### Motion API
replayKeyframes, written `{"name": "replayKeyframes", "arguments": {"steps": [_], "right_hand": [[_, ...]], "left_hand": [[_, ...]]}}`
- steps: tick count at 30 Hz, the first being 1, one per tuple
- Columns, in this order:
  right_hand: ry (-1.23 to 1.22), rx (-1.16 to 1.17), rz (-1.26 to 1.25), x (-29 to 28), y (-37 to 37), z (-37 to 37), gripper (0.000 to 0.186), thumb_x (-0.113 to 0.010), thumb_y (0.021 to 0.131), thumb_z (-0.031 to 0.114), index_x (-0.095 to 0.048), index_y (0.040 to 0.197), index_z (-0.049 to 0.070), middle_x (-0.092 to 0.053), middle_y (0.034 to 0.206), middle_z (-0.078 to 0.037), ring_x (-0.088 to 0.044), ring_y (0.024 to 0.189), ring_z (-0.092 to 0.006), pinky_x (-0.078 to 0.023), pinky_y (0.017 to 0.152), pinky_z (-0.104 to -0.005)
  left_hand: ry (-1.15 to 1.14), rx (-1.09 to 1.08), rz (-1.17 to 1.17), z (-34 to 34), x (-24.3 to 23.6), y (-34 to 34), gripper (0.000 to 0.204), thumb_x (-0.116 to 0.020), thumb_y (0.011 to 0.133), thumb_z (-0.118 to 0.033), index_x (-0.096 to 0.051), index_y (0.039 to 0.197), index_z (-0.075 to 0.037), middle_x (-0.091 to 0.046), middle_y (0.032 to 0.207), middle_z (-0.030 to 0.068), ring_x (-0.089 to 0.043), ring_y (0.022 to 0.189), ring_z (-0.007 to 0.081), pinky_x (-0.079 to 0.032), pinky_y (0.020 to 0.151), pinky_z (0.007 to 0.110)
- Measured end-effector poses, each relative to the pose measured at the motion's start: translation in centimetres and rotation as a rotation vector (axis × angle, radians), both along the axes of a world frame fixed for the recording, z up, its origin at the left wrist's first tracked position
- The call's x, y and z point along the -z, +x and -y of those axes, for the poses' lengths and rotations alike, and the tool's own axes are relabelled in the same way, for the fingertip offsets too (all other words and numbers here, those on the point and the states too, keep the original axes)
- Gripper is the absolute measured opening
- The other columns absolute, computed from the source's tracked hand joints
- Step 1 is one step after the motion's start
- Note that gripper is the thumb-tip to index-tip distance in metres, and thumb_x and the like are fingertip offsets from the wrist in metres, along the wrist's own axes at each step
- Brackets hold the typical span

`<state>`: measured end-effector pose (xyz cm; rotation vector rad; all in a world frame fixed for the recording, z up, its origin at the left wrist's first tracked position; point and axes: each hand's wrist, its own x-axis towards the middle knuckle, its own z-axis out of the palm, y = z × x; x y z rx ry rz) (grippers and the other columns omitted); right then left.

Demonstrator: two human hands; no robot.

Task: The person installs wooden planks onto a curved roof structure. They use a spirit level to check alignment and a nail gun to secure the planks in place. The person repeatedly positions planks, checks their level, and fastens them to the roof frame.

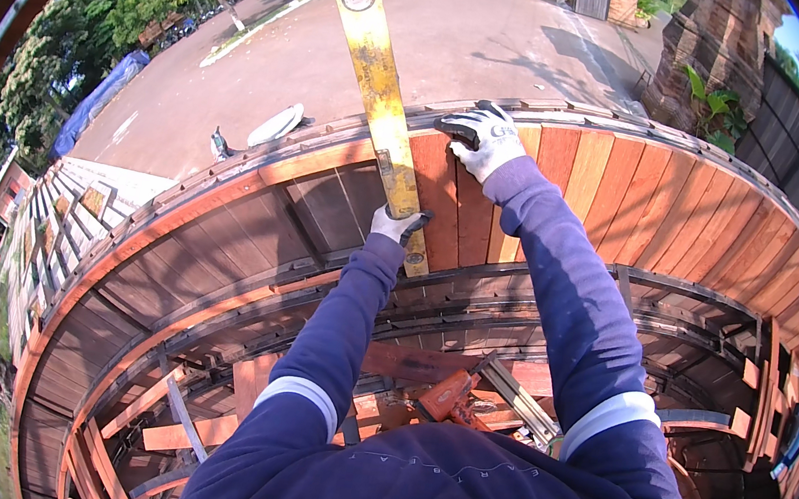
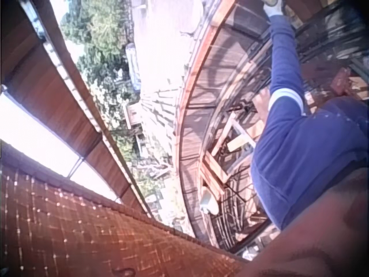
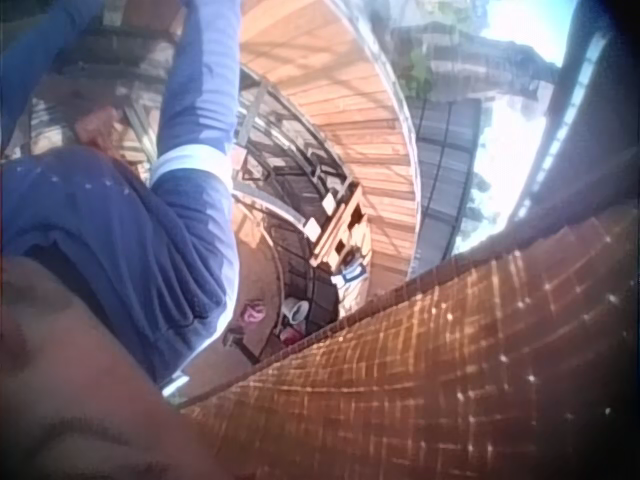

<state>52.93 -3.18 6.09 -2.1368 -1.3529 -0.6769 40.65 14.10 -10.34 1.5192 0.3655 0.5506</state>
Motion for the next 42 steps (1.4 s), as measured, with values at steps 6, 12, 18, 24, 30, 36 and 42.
{"name": "replayKeyframes", "arguments": {"steps": [6,12,18,24,30,36,42], "right_hand": [[-0.003,-0.009,-0.009,0.0,0.0,0.2,0.035,-0.070,0.079,0.022,-0.068,0.114,0.021,-0.065,0.117,-0.003,-0.050,0.122,-0.0316,-0.031,0.111,-0.0447],[-0.024,-0.011,-0.041,-0.4,-0.3,0.2,0.035,-0.070,0.079,0.021,-0.067,0.114,0.022,-0.065,0.118,-0.003,-0.049,0.123,-0.0325,-0.031,0.111,-0.0447],[-0.035,-0.001,-0.041,-0.2,0.1,0.3,0.038,-0.069,0.078,0.019,-0.067,0.115,0.023,-0.064,0.120,-0.003,-0.048,0.123,-0.0326,-0.031,0.111,-0.0449],[-0.106,-0.002,-0.063,-0.8,0.0,-0.1,0.038,-0.066,0.080,0.023,-0.066,0.118,0.027,-0.063,0.123,-0.002,-0.048,0.126,-0.0285,-0.026,0.114,-0.0435],[-0.083,-0.002,-0.064,-0.2,0.4,0.0,0.039,-0.068,0.079,0.022,-0.066,0.117,0.026,-0.063,0.123,-0.002,-0.048,0.126,-0.0300,-0.026,0.114,-0.0438],[0.010,-0.015,0.053,0.5,0.7,0.0,0.037,-0.068,0.075,0.017,-0.067,0.112,0.021,-0.067,0.112,-0.004,-0.057,0.112,-0.0248,-0.034,0.110,-0.0430],[0.009,-0.010,0.077,0.5,0.7,-0.3,0.037,-0.067,0.074,0.015,-0.068,0.111,0.021,-0.068,0.110,-0.004,-0.058,0.111,-0.0246,-0.035,0.109,-0.0424]], "left_hand": [[-0.016,0.008,0.007,0.3,-0.3,-0.2,0.020,-0.077,0.078,-0.002,-0.066,0.095,-0.001,-0.068,0.084,0.0027,-0.063,0.069,0.0110,-0.053,0.064,0.026],[-0.005,0.011,0.014,-0.2,0.3,0.0,0.021,-0.079,0.076,-0.004,-0.067,0.094,-0.001,-0.068,0.083,0.0022,-0.062,0.068,0.0102,-0.052,0.064,0.025],[-0.056,0.021,0.005,0.4,-0.6,-0.1,0.023,-0.079,0.076,-0.003,-0.066,0.094,0.000,-0.068,0.084,0.0034,-0.063,0.069,0.0112,-0.053,0.065,0.026],[-0.173,0.058,0.062,-0.4,0.7,0.3,0.026,-0.080,0.074,-0.003,-0.066,0.095,-0.001,-0.068,0.085,0.0036,-0.063,0.070,0.0112,-0.052,0.066,0.026],[-0.106,0.054,-0.008,-0.9,1.0,0.5,0.027,-0.078,0.075,0.000,-0.066,0.099,0.001,-0.067,0.089,0.0025,-0.062,0.074,0.0105,-0.053,0.069,0.026],[-0.198,0.076,0.039,-0.2,0.5,0.4,0.024,-0.076,0.076,0.003,-0.065,0.098,0.001,-0.068,0.087,0.0042,-0.063,0.072,0.0116,-0.054,0.067,0.027],[-0.130,0.040,0.008,-0.2,0.5,0.5,0.024,-0.077,0.075,0.003,-0.065,0.097,0.002,-0.068,0.086,0.0048,-0.063,0.071,0.0117,-0.053,0.066,0.027]]}}
